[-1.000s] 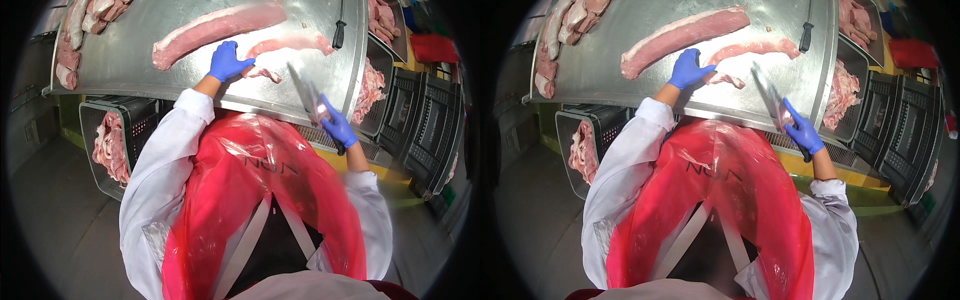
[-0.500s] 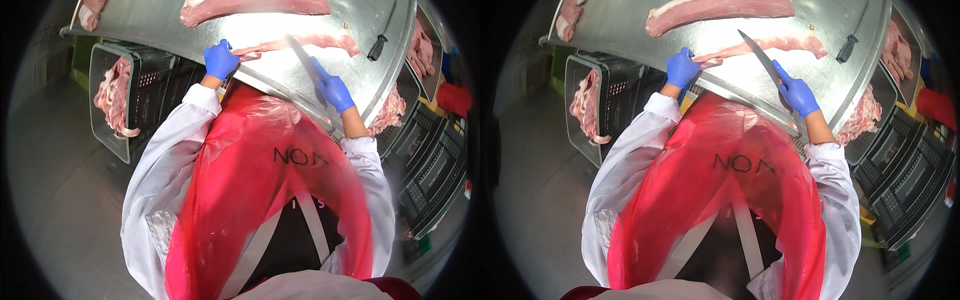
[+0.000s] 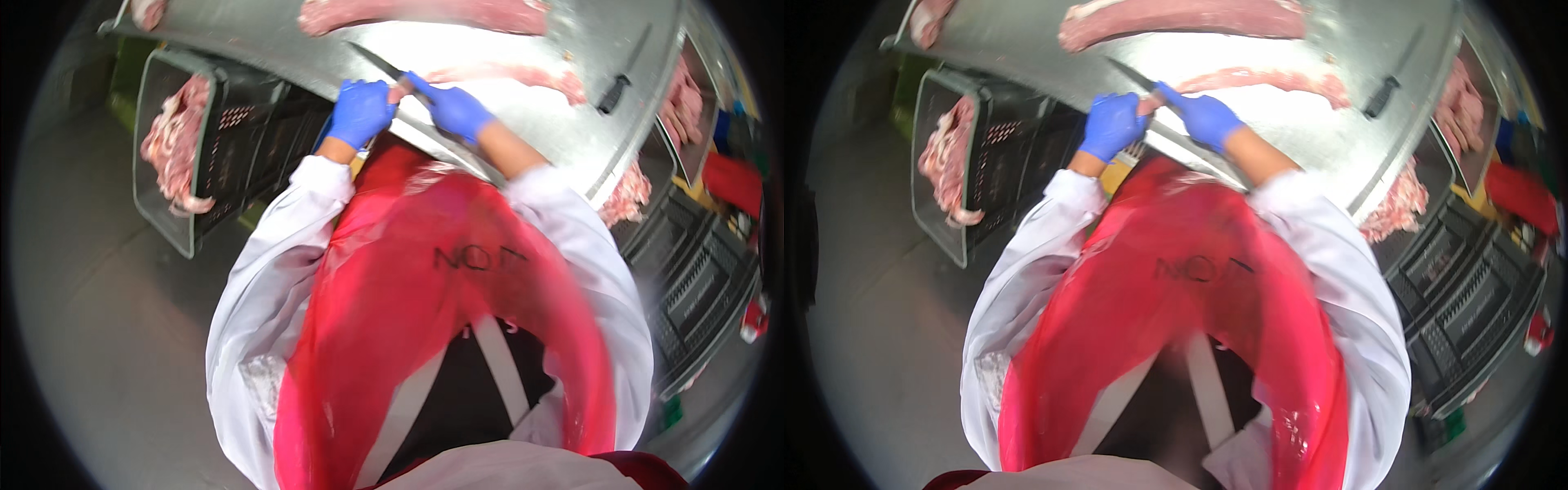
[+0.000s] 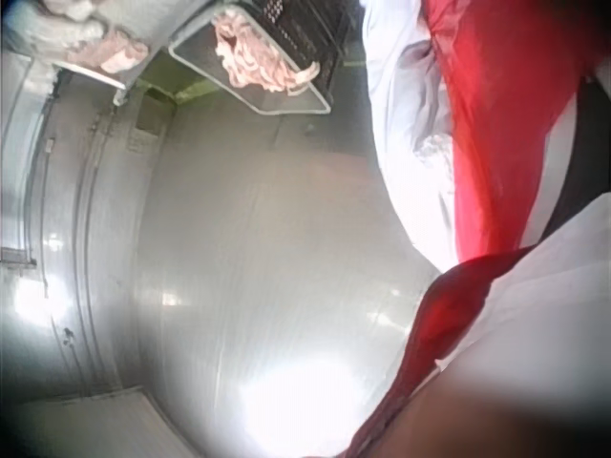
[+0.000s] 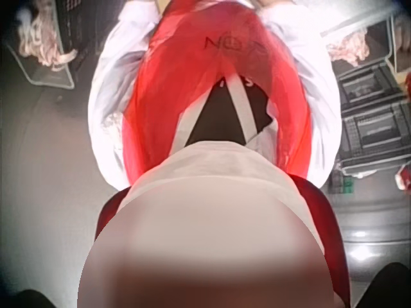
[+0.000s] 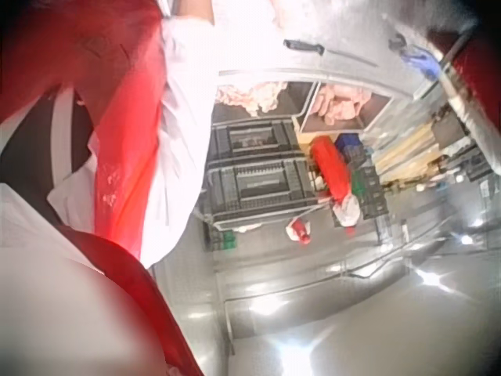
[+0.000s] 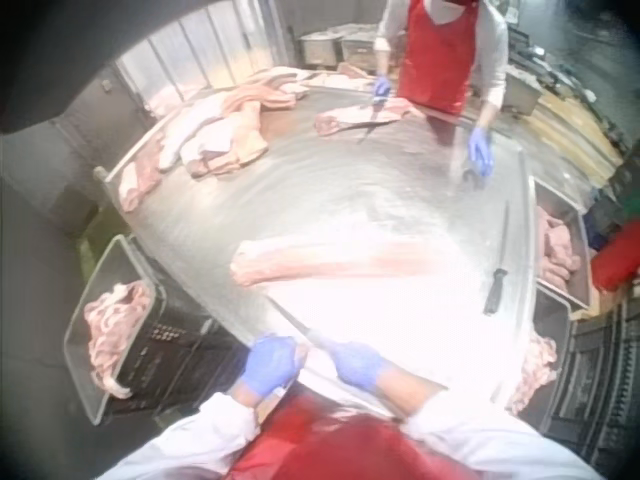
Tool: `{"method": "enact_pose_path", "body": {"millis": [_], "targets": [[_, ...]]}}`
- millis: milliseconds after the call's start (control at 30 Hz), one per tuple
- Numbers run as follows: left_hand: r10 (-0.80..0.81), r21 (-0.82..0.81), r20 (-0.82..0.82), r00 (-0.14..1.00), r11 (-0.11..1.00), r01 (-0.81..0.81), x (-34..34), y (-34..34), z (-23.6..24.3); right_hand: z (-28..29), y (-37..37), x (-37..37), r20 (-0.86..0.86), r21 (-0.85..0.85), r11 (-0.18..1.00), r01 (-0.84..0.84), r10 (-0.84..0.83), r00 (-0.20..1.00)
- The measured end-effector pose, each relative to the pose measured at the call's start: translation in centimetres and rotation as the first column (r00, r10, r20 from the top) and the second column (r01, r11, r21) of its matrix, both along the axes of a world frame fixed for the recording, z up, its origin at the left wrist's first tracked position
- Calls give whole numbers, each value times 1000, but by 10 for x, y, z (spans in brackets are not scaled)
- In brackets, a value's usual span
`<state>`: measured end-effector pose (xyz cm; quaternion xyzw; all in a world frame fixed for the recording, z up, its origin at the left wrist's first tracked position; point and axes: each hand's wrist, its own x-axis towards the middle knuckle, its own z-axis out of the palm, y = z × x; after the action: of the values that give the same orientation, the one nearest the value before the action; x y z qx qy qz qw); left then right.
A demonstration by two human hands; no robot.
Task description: The person trims fat and connective tissue from large cuts of raw meat using a boning knife. They work at a stainless steel table, separating the lean meat from the fat and placing the trimmed pieces into a nearby bin.
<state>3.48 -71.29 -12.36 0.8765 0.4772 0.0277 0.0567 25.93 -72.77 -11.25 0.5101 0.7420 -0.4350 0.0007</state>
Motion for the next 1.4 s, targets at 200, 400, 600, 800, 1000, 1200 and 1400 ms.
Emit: {"method": "enact_pose_path", "body": {"millis": [200, 400, 600, 800, 1000, 1200, 1400], "targets": [[105, 117, -53, 993, 988, -98, -49, 54, 9, 7, -30, 35, 115, 24, 997, -76, 73, 991], [586, -17, 35, 810, 810, -586, -185, 57, 122, 28, -83, 93, 94, -60, 996, 63, -58, 994], [663, 186, -453, 596, 724, -664, -310, 48, 180, -7, -158, 173, -333, -45, 674, 737, -706, 625], [-15, 78, 21, 1000, 997, 13, -22, 74, 108, -16, -148, 168, -323, 121, 482, 868, -807, 493], [-434, -48, 176, 883, 893, 448, 240, 50, 5, -3, -159, 137, -126, 259, 474, 842, -847, 516], [-463, -26, 4, 887, 886, 463, 281, 70, -32, 2, -180, 124, -74, 294, 455, 841, -866, 494], [-399, -388, 134, 907, 821, 419, 271, 71, -18, -3, -169, 118, 130, 167, 476, 864, -879, 459]]}}
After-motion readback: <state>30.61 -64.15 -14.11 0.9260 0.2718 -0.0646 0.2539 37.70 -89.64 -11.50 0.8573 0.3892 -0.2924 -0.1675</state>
